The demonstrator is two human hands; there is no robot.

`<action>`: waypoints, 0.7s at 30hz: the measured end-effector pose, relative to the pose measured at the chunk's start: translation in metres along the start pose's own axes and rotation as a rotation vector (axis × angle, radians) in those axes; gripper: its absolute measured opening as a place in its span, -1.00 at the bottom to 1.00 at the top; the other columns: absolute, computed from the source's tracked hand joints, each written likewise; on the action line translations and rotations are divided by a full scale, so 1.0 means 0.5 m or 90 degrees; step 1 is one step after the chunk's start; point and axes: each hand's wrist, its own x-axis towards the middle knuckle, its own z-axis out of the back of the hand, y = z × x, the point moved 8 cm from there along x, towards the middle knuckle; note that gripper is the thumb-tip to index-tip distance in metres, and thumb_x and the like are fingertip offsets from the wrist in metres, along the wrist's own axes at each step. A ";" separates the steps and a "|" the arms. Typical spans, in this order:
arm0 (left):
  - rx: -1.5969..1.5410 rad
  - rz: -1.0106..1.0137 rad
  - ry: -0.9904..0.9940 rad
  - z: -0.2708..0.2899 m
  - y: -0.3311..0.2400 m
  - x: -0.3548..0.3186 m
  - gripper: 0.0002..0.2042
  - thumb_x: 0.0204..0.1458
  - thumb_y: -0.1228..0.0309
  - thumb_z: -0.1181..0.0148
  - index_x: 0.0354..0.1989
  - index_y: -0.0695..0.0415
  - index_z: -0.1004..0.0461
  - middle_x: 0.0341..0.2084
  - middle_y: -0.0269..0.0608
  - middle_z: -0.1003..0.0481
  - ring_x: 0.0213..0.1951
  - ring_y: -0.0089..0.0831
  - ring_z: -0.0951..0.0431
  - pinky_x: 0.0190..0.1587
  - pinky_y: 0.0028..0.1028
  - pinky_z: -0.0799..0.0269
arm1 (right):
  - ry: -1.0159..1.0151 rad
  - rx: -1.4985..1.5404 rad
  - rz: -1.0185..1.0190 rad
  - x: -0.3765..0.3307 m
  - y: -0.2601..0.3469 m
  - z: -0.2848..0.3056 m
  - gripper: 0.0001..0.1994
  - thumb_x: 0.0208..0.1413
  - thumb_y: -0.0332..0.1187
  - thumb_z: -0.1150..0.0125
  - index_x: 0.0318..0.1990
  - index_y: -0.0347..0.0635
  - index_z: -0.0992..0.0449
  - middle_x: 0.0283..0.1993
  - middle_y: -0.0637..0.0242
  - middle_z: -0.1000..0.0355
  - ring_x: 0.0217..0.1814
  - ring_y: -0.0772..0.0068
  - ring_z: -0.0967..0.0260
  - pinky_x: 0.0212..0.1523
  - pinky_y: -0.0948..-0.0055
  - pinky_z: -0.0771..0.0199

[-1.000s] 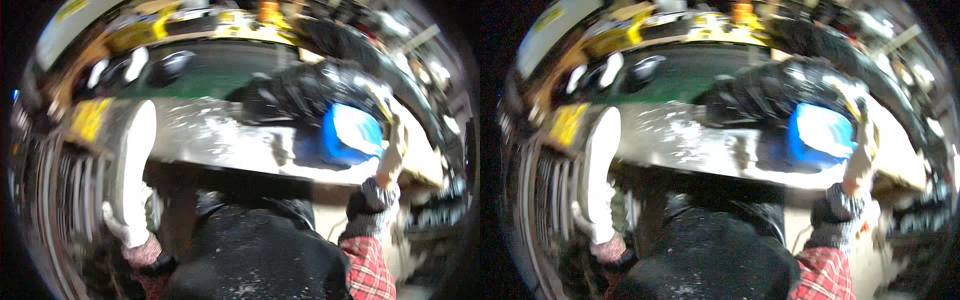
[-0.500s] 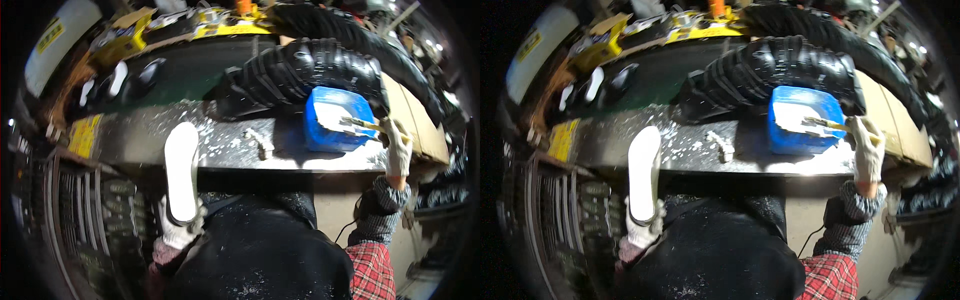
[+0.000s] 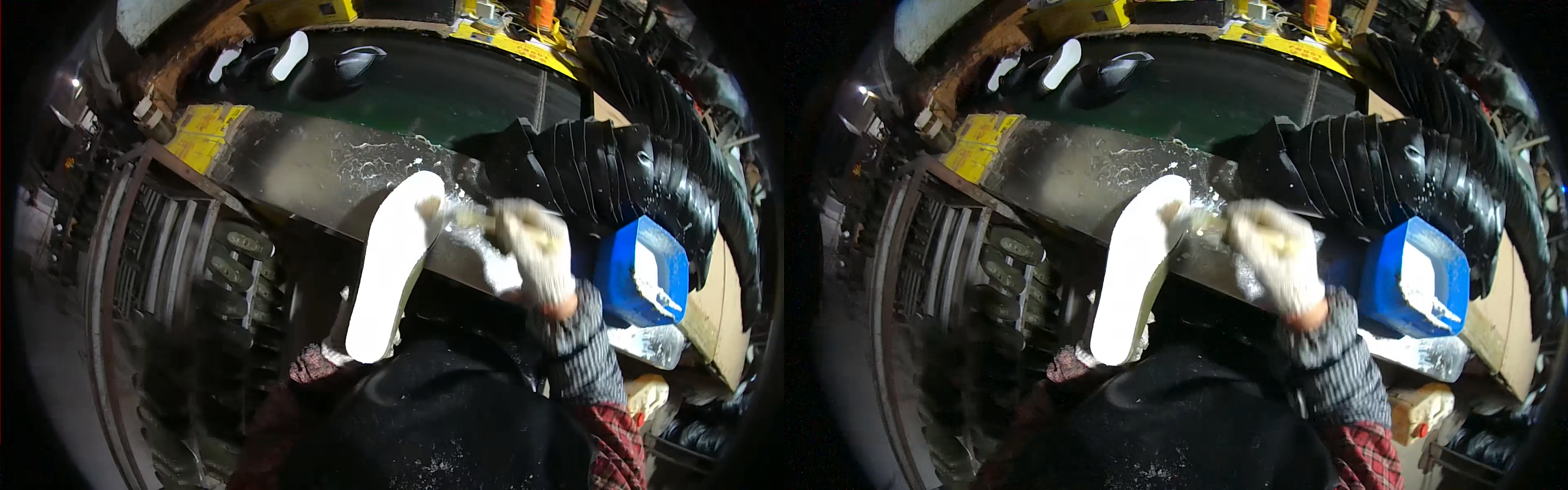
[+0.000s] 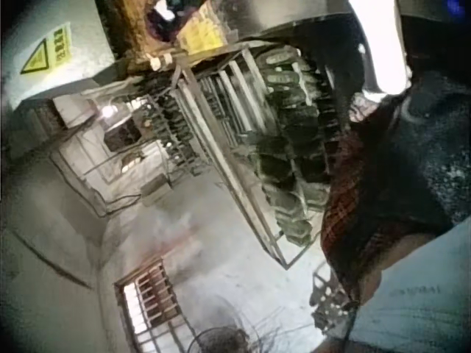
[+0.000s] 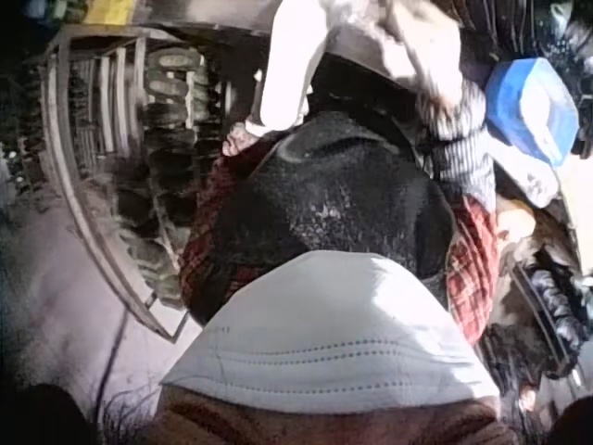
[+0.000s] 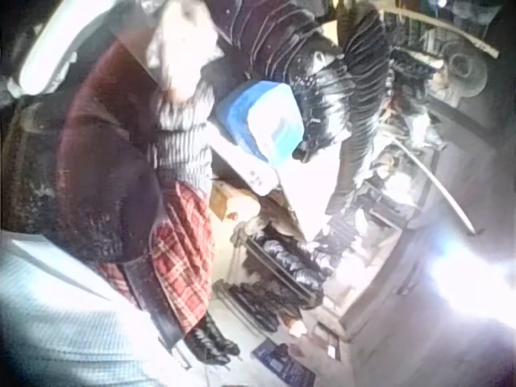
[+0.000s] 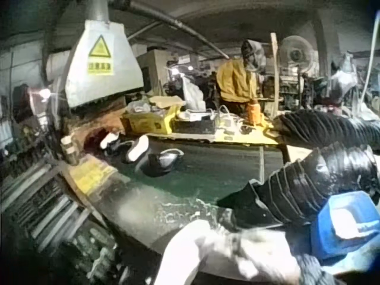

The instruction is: The recorder is applying glue to shoe components (soles and uppers) using a brush and placing them on a production line.

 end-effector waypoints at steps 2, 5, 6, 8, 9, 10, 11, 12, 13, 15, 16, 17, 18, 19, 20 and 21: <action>0.167 -0.062 -0.031 0.017 -0.020 0.000 -0.07 -0.04 -0.44 0.12 0.26 0.17 -0.22 -0.09 0.09 -0.47 -0.29 0.06 -0.58 -0.36 -0.05 -0.58 | 0.179 -0.039 0.121 -0.033 0.035 -0.051 -0.74 0.08 -0.32 -0.33 -0.15 -0.31 -0.55 -0.31 0.18 -0.56 -0.35 0.36 -0.53 -0.26 0.47 -0.54; 0.084 0.050 0.096 0.012 -0.005 0.003 -0.11 0.01 -0.44 0.26 0.32 0.06 -0.19 -0.04 0.14 -0.46 -0.26 0.06 -0.59 -0.33 -0.06 -0.57 | 0.254 -0.606 0.424 -0.029 0.104 -0.091 -0.79 0.13 -0.29 -0.28 -0.22 -0.27 -0.55 -0.34 0.16 -0.55 -0.33 0.34 -0.53 -0.27 0.43 -0.54; 0.020 0.053 0.041 -0.001 0.000 0.009 -0.13 0.04 -0.42 0.27 0.30 0.06 -0.21 -0.03 0.14 -0.46 -0.26 0.07 -0.59 -0.33 -0.05 -0.57 | 0.092 -0.304 0.238 0.042 0.100 -0.036 -0.79 0.16 -0.27 -0.24 -0.23 -0.26 -0.55 -0.36 0.18 -0.54 -0.37 0.35 -0.50 -0.30 0.43 -0.53; 0.001 0.006 0.016 -0.055 -0.003 0.023 -0.21 0.12 -0.34 0.29 0.26 0.08 -0.25 -0.02 0.08 -0.47 -0.21 0.05 -0.59 -0.25 -0.03 -0.57 | -0.050 -0.002 0.053 0.081 0.063 -0.005 -0.79 0.19 -0.26 -0.21 -0.25 -0.26 -0.54 -0.39 0.21 -0.53 -0.41 0.36 -0.47 -0.33 0.43 -0.51; -0.005 0.004 0.024 -0.042 -0.007 0.031 -0.21 0.12 -0.34 0.29 0.26 0.08 -0.25 -0.02 0.08 -0.47 -0.21 0.05 -0.59 -0.25 -0.03 -0.57 | 0.044 -0.072 0.066 0.073 0.068 -0.034 -0.79 0.20 -0.27 -0.19 -0.23 -0.26 -0.54 -0.38 0.24 -0.53 -0.43 0.37 -0.44 -0.35 0.44 -0.49; 0.006 0.031 0.093 -0.059 -0.003 0.024 -0.23 0.13 -0.33 0.28 0.26 0.09 -0.26 0.00 0.07 -0.46 -0.16 0.03 -0.58 -0.17 -0.02 -0.55 | 0.148 -0.125 0.084 0.063 0.084 -0.068 -0.78 0.22 -0.27 -0.17 -0.21 -0.27 -0.54 -0.37 0.27 -0.53 -0.45 0.38 -0.42 -0.38 0.45 -0.48; 0.014 0.055 0.158 -0.075 0.004 0.008 -0.24 0.14 -0.31 0.26 0.25 0.10 -0.26 0.02 0.06 -0.44 -0.11 0.01 -0.56 -0.09 -0.01 -0.53 | 0.283 -0.253 0.205 0.017 0.134 -0.127 -0.79 0.22 -0.29 -0.17 -0.23 -0.29 -0.56 -0.39 0.31 -0.53 -0.45 0.39 -0.42 -0.39 0.46 -0.46; -0.069 0.054 0.239 -0.118 0.008 0.017 -0.29 0.17 -0.25 0.17 0.27 0.11 -0.24 0.07 0.07 -0.41 -0.03 -0.01 -0.53 -0.02 -0.03 -0.51 | 0.344 -0.356 0.267 -0.025 0.111 -0.143 -0.78 0.18 -0.28 -0.22 -0.24 -0.30 -0.55 -0.38 0.30 -0.53 -0.40 0.46 -0.45 -0.37 0.49 -0.47; -0.196 -0.155 -0.162 -0.043 -0.015 0.022 -0.33 0.18 -0.16 0.08 0.28 0.12 -0.21 0.08 0.10 -0.41 -0.02 0.00 -0.54 -0.09 -0.05 -0.57 | 0.403 -0.459 0.329 -0.058 0.084 -0.154 -0.77 0.15 -0.27 -0.28 -0.25 -0.31 -0.53 -0.38 0.30 -0.52 -0.36 0.54 -0.47 -0.35 0.51 -0.48; -0.099 -0.058 -0.012 -0.122 0.005 0.020 -0.38 0.23 -0.06 0.06 0.30 0.13 -0.18 0.13 0.11 -0.37 0.09 -0.04 -0.47 0.00 -0.03 -0.52 | 0.425 -0.190 0.300 -0.052 0.134 -0.147 -0.78 0.20 -0.28 -0.18 -0.30 -0.30 -0.57 -0.42 0.28 -0.53 -0.44 0.44 -0.45 -0.39 0.47 -0.46; -0.167 0.013 0.311 -0.163 0.002 0.020 -0.40 0.26 -0.05 0.14 0.31 0.17 -0.16 0.16 0.12 -0.34 0.14 -0.07 -0.43 0.07 -0.03 -0.47 | 0.277 -0.102 0.078 -0.032 0.110 -0.123 -0.80 0.20 -0.32 -0.19 -0.24 -0.31 -0.55 -0.38 0.29 -0.54 -0.39 0.54 -0.45 -0.38 0.53 -0.47; 0.002 -0.009 0.298 -0.138 -0.011 0.015 -0.40 0.27 -0.06 0.19 0.27 0.18 -0.19 0.10 0.13 -0.38 0.04 -0.03 -0.51 -0.03 -0.05 -0.55 | 0.211 -0.051 0.018 -0.026 0.102 -0.114 -0.80 0.21 -0.34 -0.19 -0.18 -0.32 -0.54 -0.35 0.31 -0.54 -0.36 0.62 -0.44 -0.35 0.59 -0.48; -0.003 -0.016 0.293 -0.143 -0.016 0.014 -0.40 0.27 -0.06 0.19 0.27 0.18 -0.19 0.10 0.13 -0.38 0.04 -0.03 -0.51 -0.03 -0.05 -0.55 | 0.276 -0.036 -0.003 -0.049 0.102 -0.133 -0.79 0.22 -0.34 -0.18 -0.15 -0.33 -0.54 -0.32 0.30 -0.54 -0.36 0.60 -0.45 -0.33 0.61 -0.49; -0.005 -0.005 0.293 -0.151 -0.013 0.013 -0.40 0.28 -0.07 0.22 0.23 0.23 -0.22 0.02 0.12 -0.43 -0.08 -0.03 -0.54 -0.13 -0.10 -0.57 | 0.342 -0.020 -0.024 -0.078 0.102 -0.149 -0.78 0.23 -0.34 -0.17 -0.13 -0.33 -0.53 -0.29 0.30 -0.54 -0.36 0.58 -0.46 -0.30 0.64 -0.50; -0.007 0.013 0.297 -0.162 -0.006 0.019 -0.39 0.28 -0.07 0.24 0.20 0.27 -0.24 -0.06 0.10 -0.47 -0.20 -0.04 -0.57 -0.24 -0.15 -0.59 | 0.417 -0.136 0.148 -0.115 0.117 -0.158 -0.74 0.23 -0.35 -0.16 -0.04 -0.35 -0.49 -0.22 0.22 -0.52 -0.28 0.52 -0.49 -0.22 0.65 -0.55; -0.009 0.027 0.300 -0.164 0.000 0.018 -0.38 0.29 -0.08 0.27 0.16 0.31 -0.27 -0.14 0.09 -0.52 -0.33 -0.05 -0.60 -0.34 -0.20 -0.60 | 0.422 -0.135 0.142 -0.129 0.104 -0.145 -0.74 0.23 -0.35 -0.16 -0.04 -0.35 -0.49 -0.22 0.22 -0.52 -0.28 0.52 -0.49 -0.22 0.65 -0.55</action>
